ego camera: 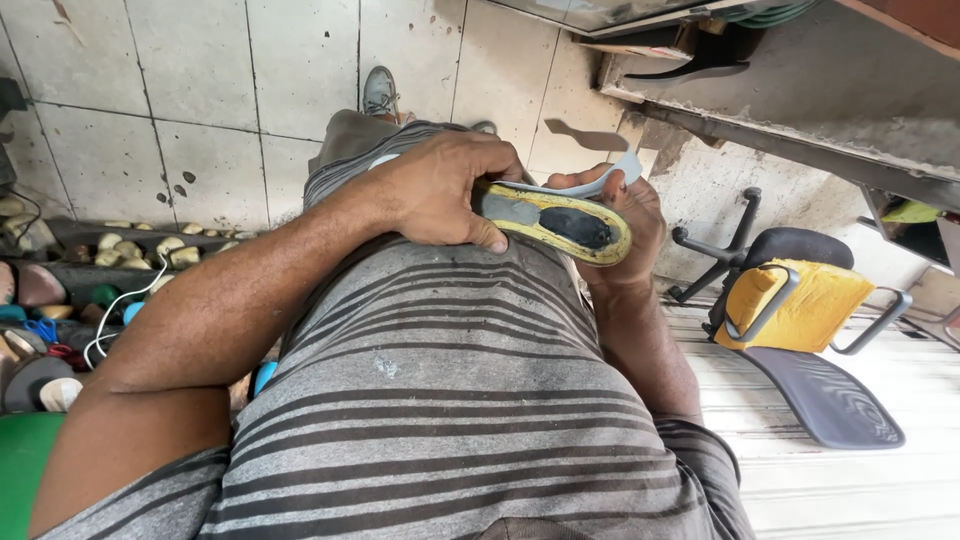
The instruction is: Applying a lining strip to a shoe insole and trimming the edges with scissors.
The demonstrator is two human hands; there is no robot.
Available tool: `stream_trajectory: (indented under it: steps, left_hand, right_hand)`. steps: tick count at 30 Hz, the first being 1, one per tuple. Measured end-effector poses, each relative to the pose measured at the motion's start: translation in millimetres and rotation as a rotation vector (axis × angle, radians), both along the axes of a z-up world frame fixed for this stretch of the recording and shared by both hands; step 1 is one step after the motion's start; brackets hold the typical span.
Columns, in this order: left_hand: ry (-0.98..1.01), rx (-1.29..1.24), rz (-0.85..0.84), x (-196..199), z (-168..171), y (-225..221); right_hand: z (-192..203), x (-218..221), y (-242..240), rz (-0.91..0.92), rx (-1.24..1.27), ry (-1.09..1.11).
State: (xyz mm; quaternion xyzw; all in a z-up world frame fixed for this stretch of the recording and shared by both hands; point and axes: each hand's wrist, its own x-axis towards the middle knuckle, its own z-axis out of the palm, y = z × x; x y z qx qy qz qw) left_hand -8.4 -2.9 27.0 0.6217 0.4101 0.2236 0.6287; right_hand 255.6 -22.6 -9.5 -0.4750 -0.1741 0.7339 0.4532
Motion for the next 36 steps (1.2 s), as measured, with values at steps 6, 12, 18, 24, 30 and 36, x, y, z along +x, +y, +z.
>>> stream_trajectory:
  steps: [6, 12, 18, 24, 30, 36]
  left_hand:
    - [0.01, -0.004, 0.01, 2.8, -4.6, -0.8]
    - [0.001, 0.003, 0.044, 3.2, -10.0, -1.5]
    - [-0.015, -0.042, 0.07, 3.0, -11.6, -5.5]
    - [-0.009, -0.048, 0.094, 2.5, -20.0, -8.3]
    - [-0.046, -0.093, 0.139, 4.8, -29.5, -14.5]
    - [-0.055, -0.202, 0.164, 4.4, -30.3, -17.5]
  right_hand:
    - [27.7, -10.0, 4.1, -0.052, -0.009, -0.04]
    - [15.4, 4.3, 9.7, -0.074, -0.001, -0.023]
    - [8.8, 8.5, 10.4, -0.108, 0.023, -0.013]
    - [0.7, 19.5, 9.8, -0.111, 0.066, -0.033]
    - [-33.2, 52.9, 11.2, -0.159, 0.118, -0.012]
    - [-16.8, 40.7, 14.9, -0.19, 0.112, 0.049]
